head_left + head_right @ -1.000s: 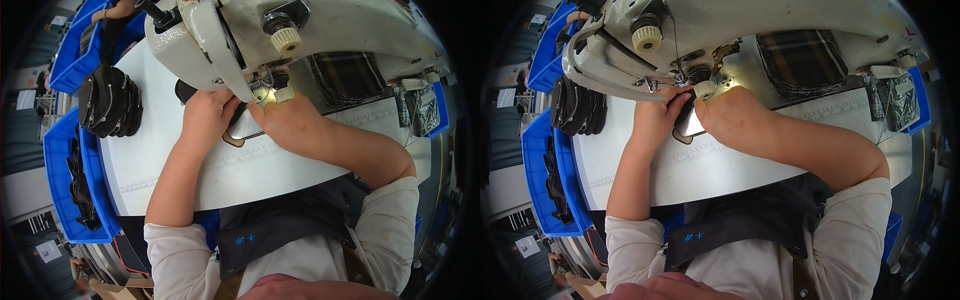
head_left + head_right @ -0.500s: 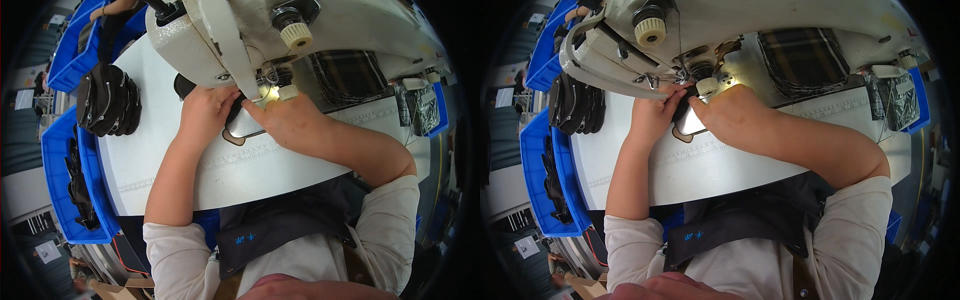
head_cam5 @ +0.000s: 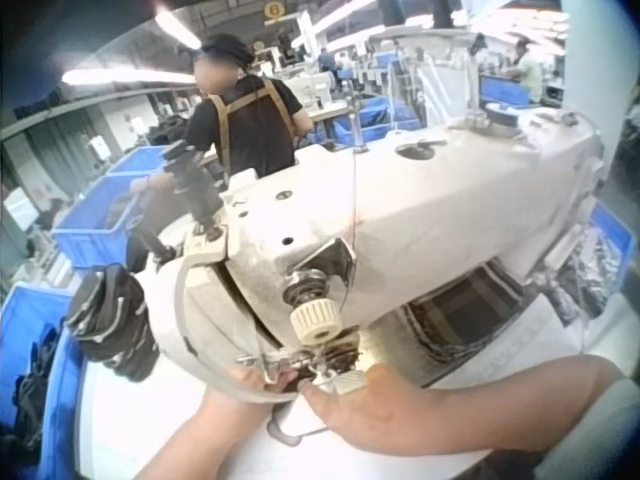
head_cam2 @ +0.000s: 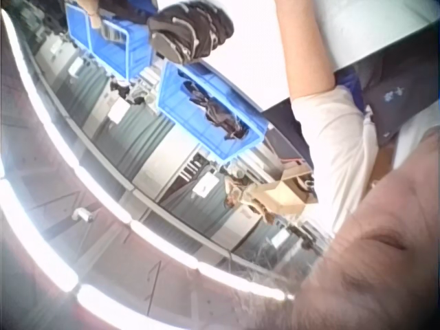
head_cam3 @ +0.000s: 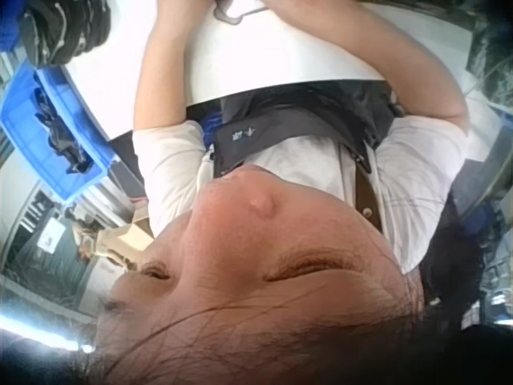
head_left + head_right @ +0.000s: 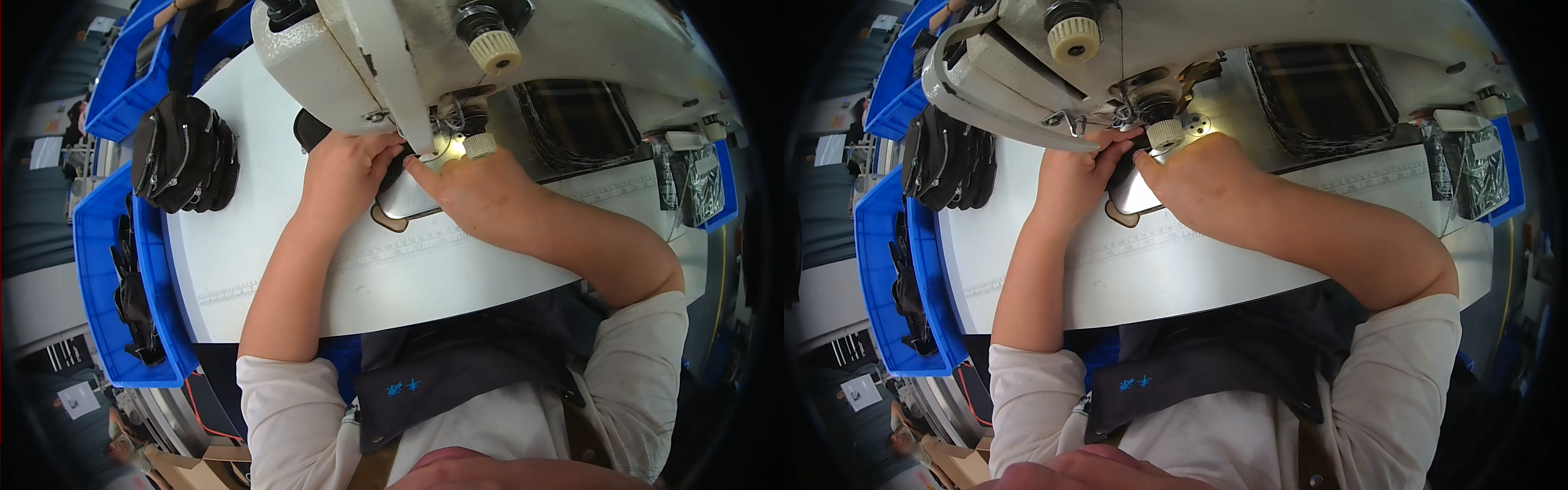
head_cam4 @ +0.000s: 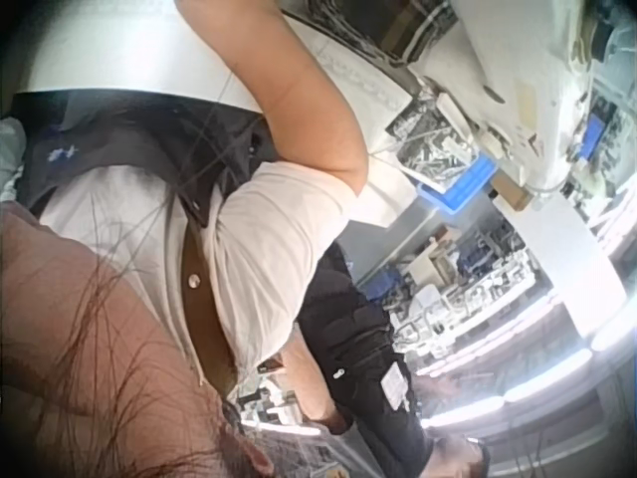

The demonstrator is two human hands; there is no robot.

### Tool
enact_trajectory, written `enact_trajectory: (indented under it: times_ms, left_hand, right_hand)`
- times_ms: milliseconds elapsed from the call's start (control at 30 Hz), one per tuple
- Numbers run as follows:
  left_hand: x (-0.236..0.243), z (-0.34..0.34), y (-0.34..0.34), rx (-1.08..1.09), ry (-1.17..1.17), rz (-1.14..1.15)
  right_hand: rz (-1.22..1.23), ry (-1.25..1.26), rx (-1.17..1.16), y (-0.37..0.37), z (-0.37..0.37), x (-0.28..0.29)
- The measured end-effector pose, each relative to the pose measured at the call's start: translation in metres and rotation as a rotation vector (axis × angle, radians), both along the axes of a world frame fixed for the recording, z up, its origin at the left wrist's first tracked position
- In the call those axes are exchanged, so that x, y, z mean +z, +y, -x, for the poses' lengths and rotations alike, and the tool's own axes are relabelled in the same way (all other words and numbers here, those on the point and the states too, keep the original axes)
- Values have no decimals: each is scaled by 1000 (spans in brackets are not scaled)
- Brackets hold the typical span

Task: The person operates an industrial sewing machine to stitch a zipper onto a small black fabric pouch. They guide the pouch under the needle, aligning the zipper tape with the fabric edge, and sew along the length of the zipper. The person handles the pouch with both hands to maintain alignment during the sewing process.

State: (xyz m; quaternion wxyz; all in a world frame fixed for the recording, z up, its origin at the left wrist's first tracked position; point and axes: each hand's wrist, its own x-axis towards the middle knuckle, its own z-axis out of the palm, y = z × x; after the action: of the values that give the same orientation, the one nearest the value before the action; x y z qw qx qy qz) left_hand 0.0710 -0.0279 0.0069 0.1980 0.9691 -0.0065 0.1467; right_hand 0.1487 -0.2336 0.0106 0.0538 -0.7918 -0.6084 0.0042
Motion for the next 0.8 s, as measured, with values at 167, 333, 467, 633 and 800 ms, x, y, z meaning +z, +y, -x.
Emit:
enact_trajectory:
  times_ms: [167, 333, 467, 633, 800]
  left_hand:
    - [3, 0, -6, 53, 11, -10]
    - [-1, -1, -6, 30, -87, -21]
    - [-1, 1, -6, 69, -34, -50]
    - [5, 2, -10, 92, -4, -4]
    - [3, 1, -10, 74, -25, 52]
  right_hand:
    - [-103, 14, 46, -2, -4, 0]
    - [-134, -27, 47, -3, -5, -5]
    - [-74, -112, -17, -1, 1, -1]
    - [-86, -103, -17, 0, 1, -1]
    - [-111, 13, 24, 0, -4, -2]
